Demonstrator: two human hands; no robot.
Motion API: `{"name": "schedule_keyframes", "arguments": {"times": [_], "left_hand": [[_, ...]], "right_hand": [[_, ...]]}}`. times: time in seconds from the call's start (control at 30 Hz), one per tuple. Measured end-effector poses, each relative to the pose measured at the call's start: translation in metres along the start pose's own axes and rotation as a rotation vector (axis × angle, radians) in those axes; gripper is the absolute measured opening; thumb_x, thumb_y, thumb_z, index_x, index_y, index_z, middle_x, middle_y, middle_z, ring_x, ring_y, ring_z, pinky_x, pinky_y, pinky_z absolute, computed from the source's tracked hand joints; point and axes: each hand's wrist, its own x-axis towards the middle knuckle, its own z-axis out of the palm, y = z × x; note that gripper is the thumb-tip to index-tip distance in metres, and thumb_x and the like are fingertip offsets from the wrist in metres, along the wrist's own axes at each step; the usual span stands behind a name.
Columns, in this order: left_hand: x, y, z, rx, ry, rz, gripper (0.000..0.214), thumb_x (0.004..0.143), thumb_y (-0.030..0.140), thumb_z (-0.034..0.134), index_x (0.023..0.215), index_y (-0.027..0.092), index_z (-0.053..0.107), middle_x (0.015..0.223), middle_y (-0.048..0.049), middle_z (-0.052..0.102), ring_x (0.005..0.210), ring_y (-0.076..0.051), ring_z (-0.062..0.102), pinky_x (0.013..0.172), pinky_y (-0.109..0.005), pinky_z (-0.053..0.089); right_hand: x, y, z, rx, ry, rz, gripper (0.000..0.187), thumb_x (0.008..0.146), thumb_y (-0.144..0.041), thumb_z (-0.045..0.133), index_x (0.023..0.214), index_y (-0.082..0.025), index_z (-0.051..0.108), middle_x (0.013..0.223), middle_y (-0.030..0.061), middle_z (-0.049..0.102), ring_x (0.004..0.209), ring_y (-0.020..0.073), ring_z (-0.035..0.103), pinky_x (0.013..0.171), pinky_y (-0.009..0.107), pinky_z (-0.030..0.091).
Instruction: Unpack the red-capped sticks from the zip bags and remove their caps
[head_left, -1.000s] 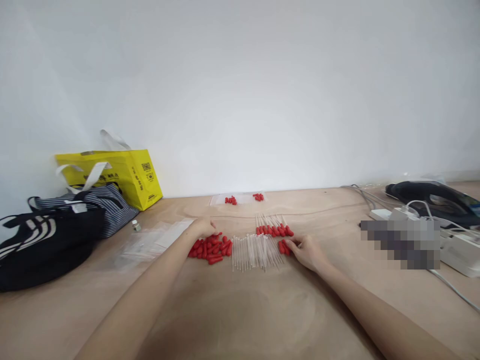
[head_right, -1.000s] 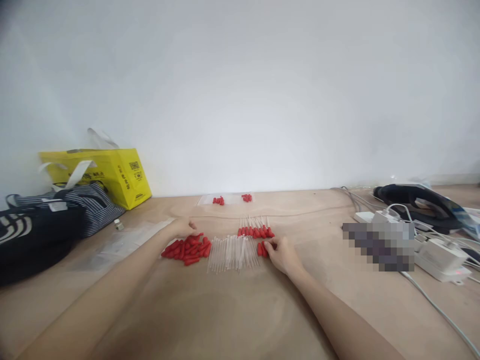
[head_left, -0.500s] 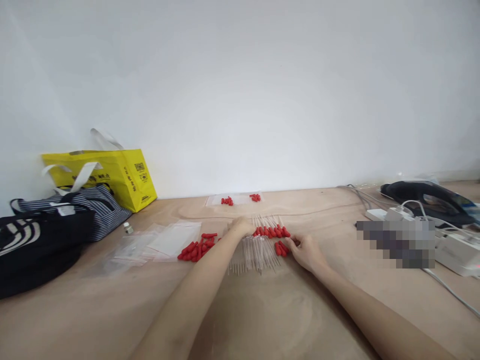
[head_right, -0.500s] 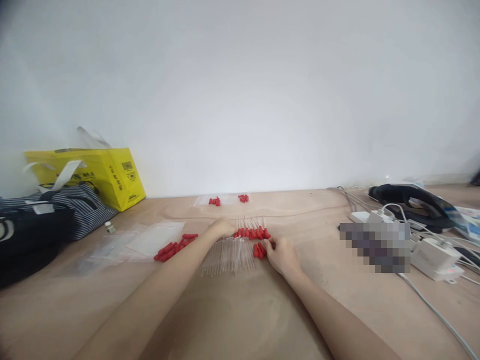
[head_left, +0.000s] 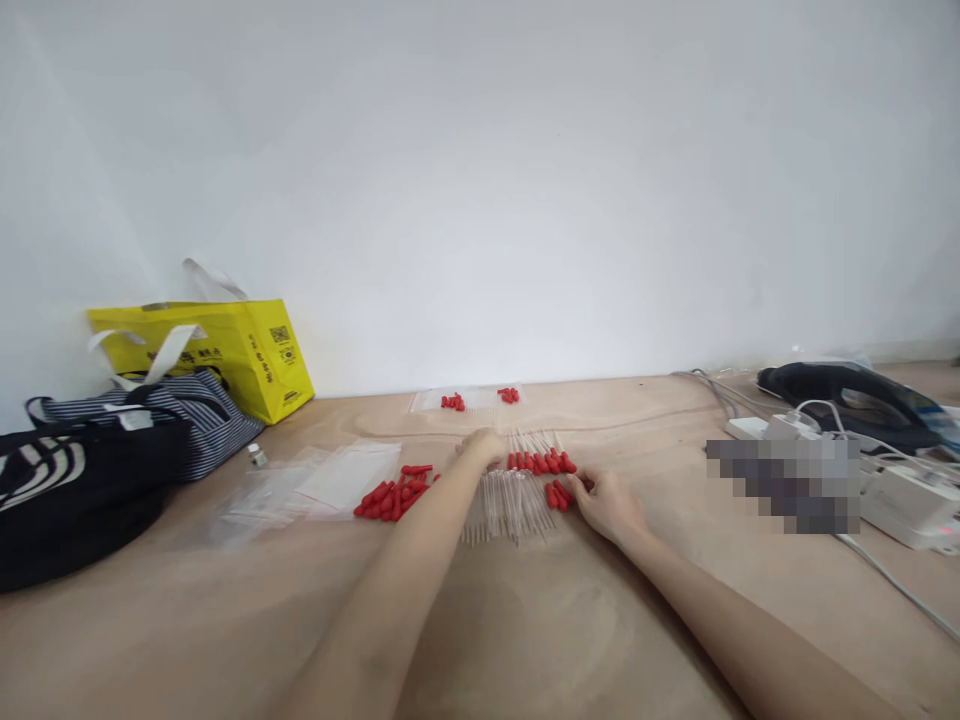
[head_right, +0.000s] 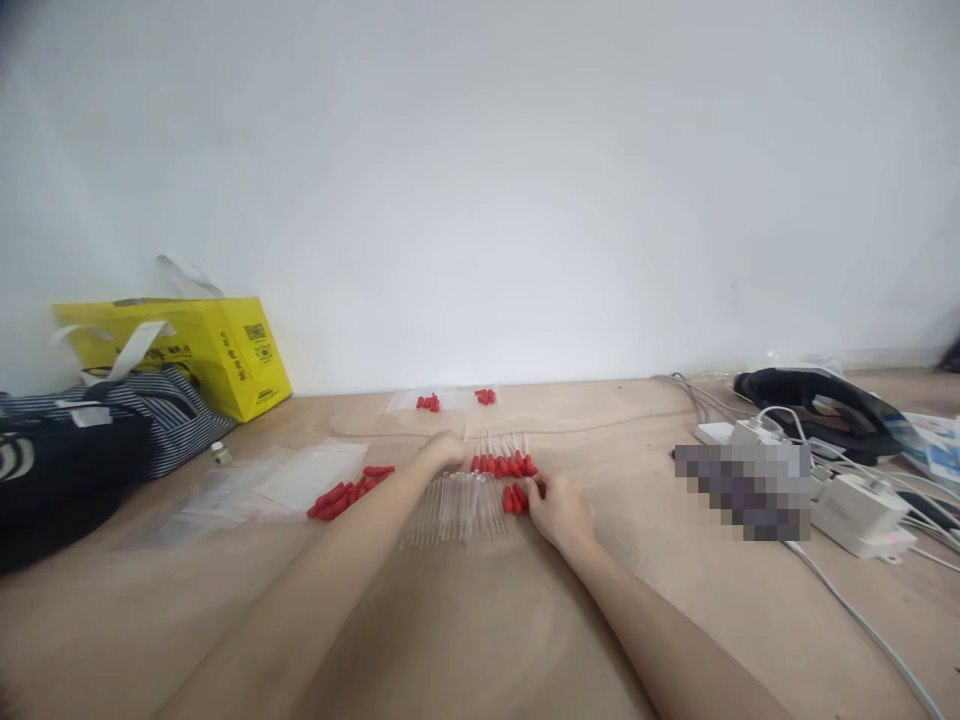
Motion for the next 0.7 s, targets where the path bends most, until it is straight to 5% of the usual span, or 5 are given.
{"name": "schedule_keyframes", "arguments": {"times": [0.17,0.23,0.43,0.6,0.7], "left_hand": [[-0.034,-0.023,-0.032,-0.147,0.102,0.063,0.028,0.083,0.030,0.047,0.105,0.014,0.050,0.105,-0.0058,0.054,0.089,-0.018,0.055,0.075,-0.037,0.047],[-0.062,-0.036,-0.033,-0.211,0.148,0.118,0.026,0.089,0.025,0.031,0.097,0.012,0.052,0.094,-0.0050,0.058,0.087,-0.013,0.055,0.077,-0.028,0.044],[-0.131,-0.067,-0.007,-0.333,0.101,0.276,0.016,0.085,0.025,0.033,0.078,0.018,0.045,0.075,0.0006,0.060,0.070,-0.010,0.056,0.064,-0.020,0.042],[-0.144,-0.076,0.007,-0.109,0.227,0.491,0.011,0.082,0.027,0.040,0.076,0.019,0.045,0.076,-0.0008,0.055,0.073,-0.015,0.051,0.068,-0.027,0.038],[-0.149,-0.076,0.010,0.021,0.286,0.547,0.011,0.082,0.027,0.042,0.076,0.020,0.048,0.078,-0.0019,0.056,0.076,-0.018,0.050,0.071,-0.031,0.035]], "right_hand": [[0.000,-0.001,-0.004,0.032,0.041,-0.005,0.030,0.078,-0.038,0.040,0.075,-0.022,0.064,0.066,0.0017,0.064,0.061,0.0155,0.057,0.048,0.021,0.032],[-0.005,-0.006,-0.003,0.081,0.060,-0.055,0.032,0.079,-0.040,0.039,0.074,-0.021,0.064,0.059,0.0007,0.061,0.054,0.0143,0.054,0.047,0.022,0.032],[-0.027,-0.034,0.009,0.250,0.122,-0.440,0.027,0.081,-0.035,0.040,0.082,-0.019,0.062,0.078,0.0045,0.062,0.071,0.0158,0.056,0.063,0.024,0.041],[-0.040,-0.044,0.012,0.236,0.223,-0.674,0.045,0.079,-0.036,0.046,0.120,-0.017,0.041,0.104,0.0099,0.055,0.090,0.0183,0.052,0.072,0.028,0.042],[-0.041,-0.044,0.010,0.102,0.307,-0.802,0.045,0.079,-0.036,0.048,0.120,-0.019,0.042,0.111,0.0103,0.052,0.099,0.0213,0.047,0.081,0.034,0.036]]}}
